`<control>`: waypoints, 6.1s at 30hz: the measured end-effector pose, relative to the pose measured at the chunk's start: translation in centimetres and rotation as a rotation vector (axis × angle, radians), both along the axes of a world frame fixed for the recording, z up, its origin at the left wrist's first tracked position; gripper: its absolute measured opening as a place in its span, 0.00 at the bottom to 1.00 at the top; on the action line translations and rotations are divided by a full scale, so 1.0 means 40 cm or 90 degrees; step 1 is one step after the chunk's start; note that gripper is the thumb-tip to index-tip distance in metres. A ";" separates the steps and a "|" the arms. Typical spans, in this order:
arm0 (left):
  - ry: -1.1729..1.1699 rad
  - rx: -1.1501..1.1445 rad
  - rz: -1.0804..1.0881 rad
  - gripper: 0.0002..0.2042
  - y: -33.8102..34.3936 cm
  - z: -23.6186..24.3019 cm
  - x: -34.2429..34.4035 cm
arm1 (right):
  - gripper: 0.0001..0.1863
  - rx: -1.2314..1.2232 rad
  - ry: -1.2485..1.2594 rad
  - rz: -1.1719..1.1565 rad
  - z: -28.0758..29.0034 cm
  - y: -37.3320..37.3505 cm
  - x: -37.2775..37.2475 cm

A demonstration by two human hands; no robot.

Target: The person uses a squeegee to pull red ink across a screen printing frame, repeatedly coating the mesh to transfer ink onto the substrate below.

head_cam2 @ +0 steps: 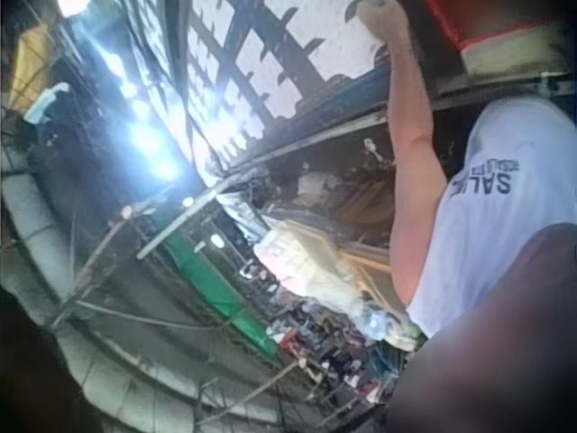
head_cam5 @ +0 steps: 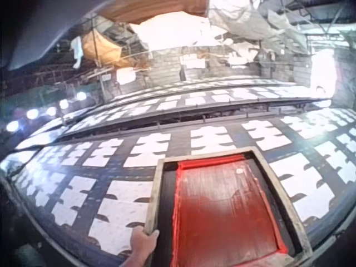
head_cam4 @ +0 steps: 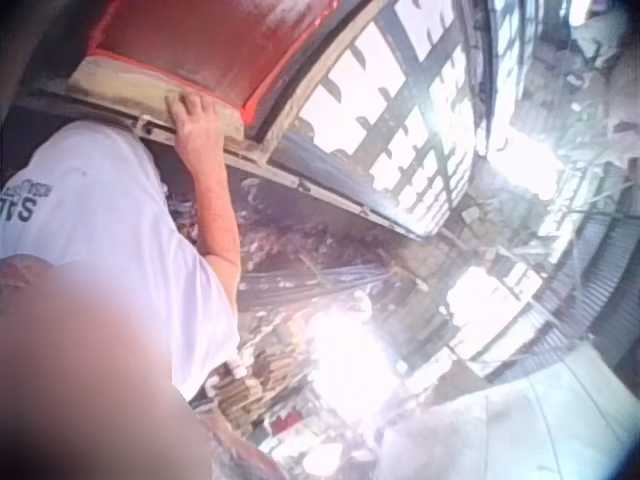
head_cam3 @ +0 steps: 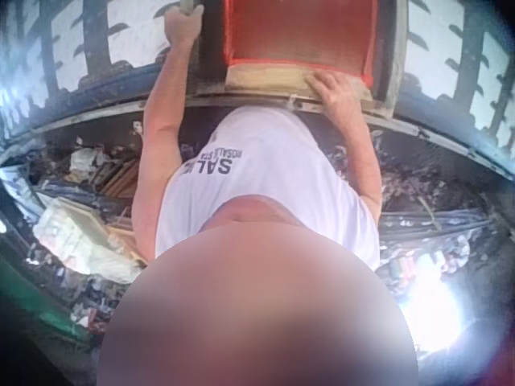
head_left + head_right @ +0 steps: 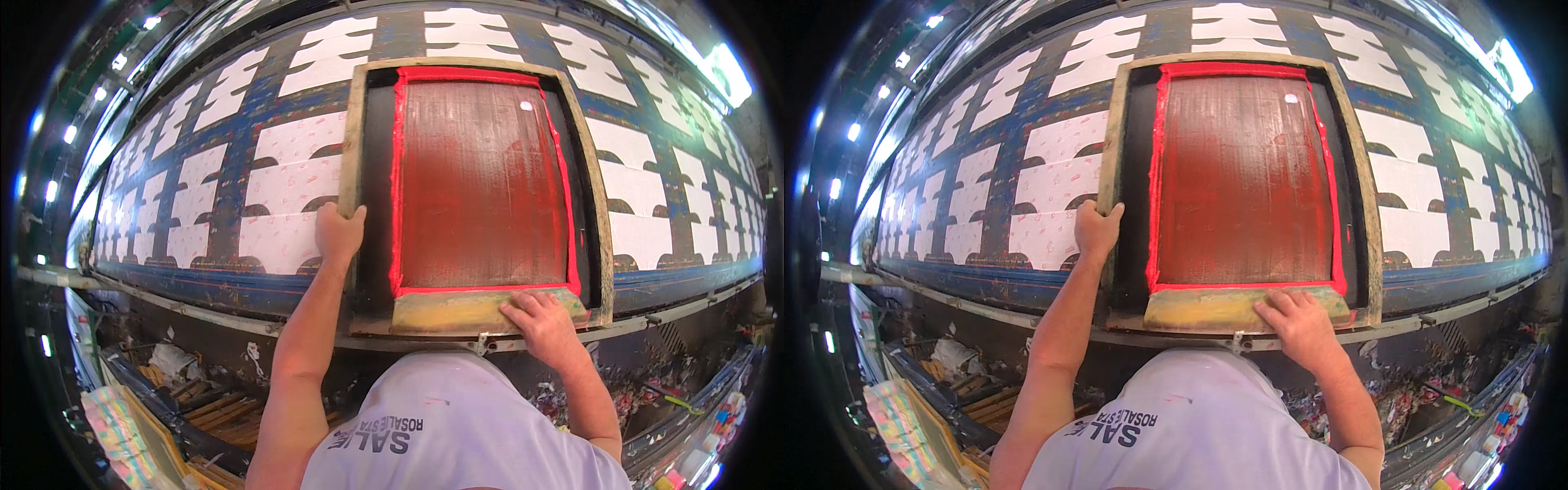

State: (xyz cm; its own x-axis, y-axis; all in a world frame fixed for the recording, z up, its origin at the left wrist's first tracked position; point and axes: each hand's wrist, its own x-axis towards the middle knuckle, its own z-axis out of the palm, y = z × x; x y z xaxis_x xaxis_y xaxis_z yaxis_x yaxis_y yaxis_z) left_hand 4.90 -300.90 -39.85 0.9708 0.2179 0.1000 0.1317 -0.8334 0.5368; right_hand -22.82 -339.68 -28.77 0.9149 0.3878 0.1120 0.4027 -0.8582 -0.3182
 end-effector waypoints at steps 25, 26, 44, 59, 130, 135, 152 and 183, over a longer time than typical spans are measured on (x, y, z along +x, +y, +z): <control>-0.047 0.061 -0.129 0.24 0.012 -0.018 0.007 | 0.31 -0.105 -0.044 -0.156 -0.072 0.154 0.009; -0.048 0.056 -0.130 0.24 0.012 -0.021 0.009 | 0.30 -0.104 -0.069 -0.154 -0.085 0.150 0.030; -0.154 0.115 -0.154 0.22 -0.016 -0.020 -0.003 | 0.12 -0.153 -0.200 -0.132 -0.180 -0.149 1.032; -0.164 0.146 -0.151 0.21 -0.036 -0.004 0.000 | 0.22 -0.221 -0.098 -0.125 -0.122 -0.281 1.463; 0.041 0.061 -0.014 0.24 0.020 -0.008 0.033 | 0.37 0.188 -0.015 -0.576 -0.146 -0.535 0.142; 0.016 -0.021 -0.031 0.19 0.003 0.021 0.050 | 0.34 0.204 -0.064 -0.532 -0.082 -0.586 0.147; -0.030 -0.039 -0.036 0.19 -0.752 0.059 -0.133 | 0.34 0.246 -0.096 -0.648 -0.154 -1.314 -0.019; 0.050 0.021 -0.002 0.25 -1.269 0.013 -0.306 | 0.25 0.156 -0.002 0.015 0.003 -1.401 -0.343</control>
State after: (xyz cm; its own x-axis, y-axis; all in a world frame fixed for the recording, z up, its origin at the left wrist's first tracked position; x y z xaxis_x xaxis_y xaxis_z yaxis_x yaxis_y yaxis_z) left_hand -7.33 -351.65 -39.35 0.9767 0.2126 0.0304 0.1697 -0.8508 0.4974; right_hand -36.55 -395.70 -28.66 0.9058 0.3692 0.2078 0.4222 -0.7461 -0.5149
